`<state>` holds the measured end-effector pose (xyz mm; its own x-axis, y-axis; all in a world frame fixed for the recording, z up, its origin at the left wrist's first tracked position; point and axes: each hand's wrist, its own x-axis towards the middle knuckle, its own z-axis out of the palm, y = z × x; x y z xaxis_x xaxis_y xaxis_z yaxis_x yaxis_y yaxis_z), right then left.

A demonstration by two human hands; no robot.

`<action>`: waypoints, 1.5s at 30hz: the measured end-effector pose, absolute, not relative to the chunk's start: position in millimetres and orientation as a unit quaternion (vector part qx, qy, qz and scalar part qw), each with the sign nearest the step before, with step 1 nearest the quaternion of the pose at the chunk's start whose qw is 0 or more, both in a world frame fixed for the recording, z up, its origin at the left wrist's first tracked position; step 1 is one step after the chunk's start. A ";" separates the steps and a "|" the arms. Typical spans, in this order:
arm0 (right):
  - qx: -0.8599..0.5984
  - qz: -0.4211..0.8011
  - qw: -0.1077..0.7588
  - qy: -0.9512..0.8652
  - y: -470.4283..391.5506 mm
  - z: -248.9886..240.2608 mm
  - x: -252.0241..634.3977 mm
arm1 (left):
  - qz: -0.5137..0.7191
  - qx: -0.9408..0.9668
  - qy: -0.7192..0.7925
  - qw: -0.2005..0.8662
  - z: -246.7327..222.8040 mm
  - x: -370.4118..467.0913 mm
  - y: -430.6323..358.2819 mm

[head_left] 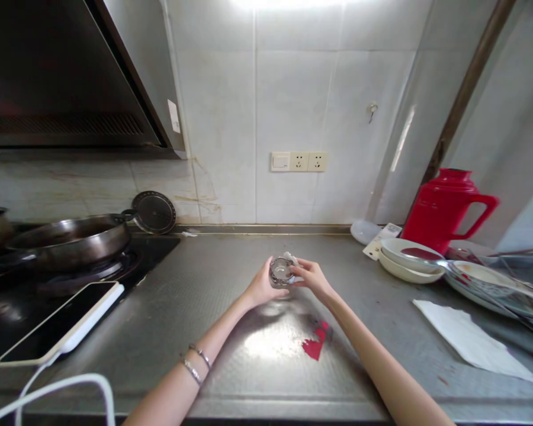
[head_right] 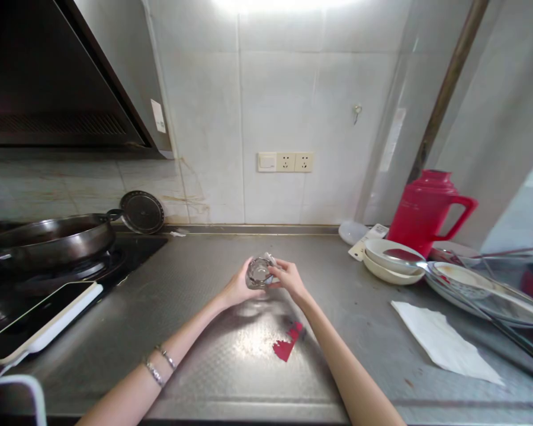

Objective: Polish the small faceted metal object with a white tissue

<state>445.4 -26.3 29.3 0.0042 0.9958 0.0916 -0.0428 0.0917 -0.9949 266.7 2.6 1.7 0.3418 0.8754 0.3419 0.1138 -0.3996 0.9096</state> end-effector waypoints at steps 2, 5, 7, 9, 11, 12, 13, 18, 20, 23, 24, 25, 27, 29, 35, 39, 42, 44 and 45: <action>-0.471 0.475 0.546 -0.505 -24.8 30.1 447.5 | 0.461 0.625 0.344 0.527 6.2 262.6 11.6; -0.461 0.461 0.565 -0.506 -24.1 31.0 447.2 | 0.430 0.460 0.366 0.685 14.2 259.7 26.6; -0.450 0.451 0.572 -0.516 -25.6 31.9 444.6 | 0.377 0.434 0.381 0.724 18.7 262.6 32.9; -0.437 0.446 0.574 -0.531 -28.4 33.1 441.3 | 0.308 0.430 0.375 0.761 21.6 268.7 34.7; -0.428 0.441 0.572 -0.544 -31.1 34.4 438.7 | 0.241 0.420 0.339 0.807 23.2 275.1 33.3; -0.427 0.439 0.570 -0.549 -32.1 35.0 438.1 | 0.222 0.412 0.319 0.824 23.5 277.5 32.1; -0.427 0.437 0.566 -0.553 -32.6 35.5 437.9 | 0.214 0.404 0.301 0.837 23.5 279.2 30.9; -0.410 0.441 0.537 -0.590 -26.6 35.1 443.1 | 0.261 0.381 0.271 0.845 20.8 276.9 25.4; -0.414 0.427 0.514 -0.619 -21.6 32.9 447.5 | 0.270 0.381 0.270 0.842 19.5 274.3 23.4; -0.466 0.317 0.490 -0.665 -16.1 27.8 454.8 | 0.283 0.380 0.276 0.836 18.9 272.2 21.4; -0.490 0.253 0.498 -0.669 -15.7 26.3 456.9 | 0.294 0.376 0.280 0.833 19.0 272.0 20.9; -0.507 0.176 0.514 -0.669 -16.2 25.3 458.5 | 0.305 0.371 0.283 0.830 19.1 272.1 20.6; -0.508 0.018 0.542 -0.669 -20.2 24.8 459.8 | 0.328 0.362 0.285 0.825 19.2 272.7 19.8; -0.465 -0.116 0.527 -0.702 -26.5 26.0 458.2 | 0.339 0.355 0.274 0.827 18.9 273.9 18.5; -0.315 -0.277 0.342 -0.841 -36.7 26.2 448.1 | 0.350 0.366 0.230 0.831 18.0 277.6 11.8; -0.305 -0.283 0.328 -0.848 -35.1 22.0 449.3 | 0.363 0.352 0.232 0.831 22.3 278.7 8.4; -0.306 -0.283 0.323 -0.850 -35.4 19.8 450.9 | 0.402 0.329 0.245 0.818 26.3 278.9 6.8; -0.303 -0.285 0.314 -0.854 -36.2 18.7 450.4 | 0.424 0.321 0.252 0.808 27.4 278.9 6.4; -0.299 -0.285 0.309 -0.857 -36.6 18.1 449.6 | 0.431 0.320 0.255 0.804 27.2 279.0 6.5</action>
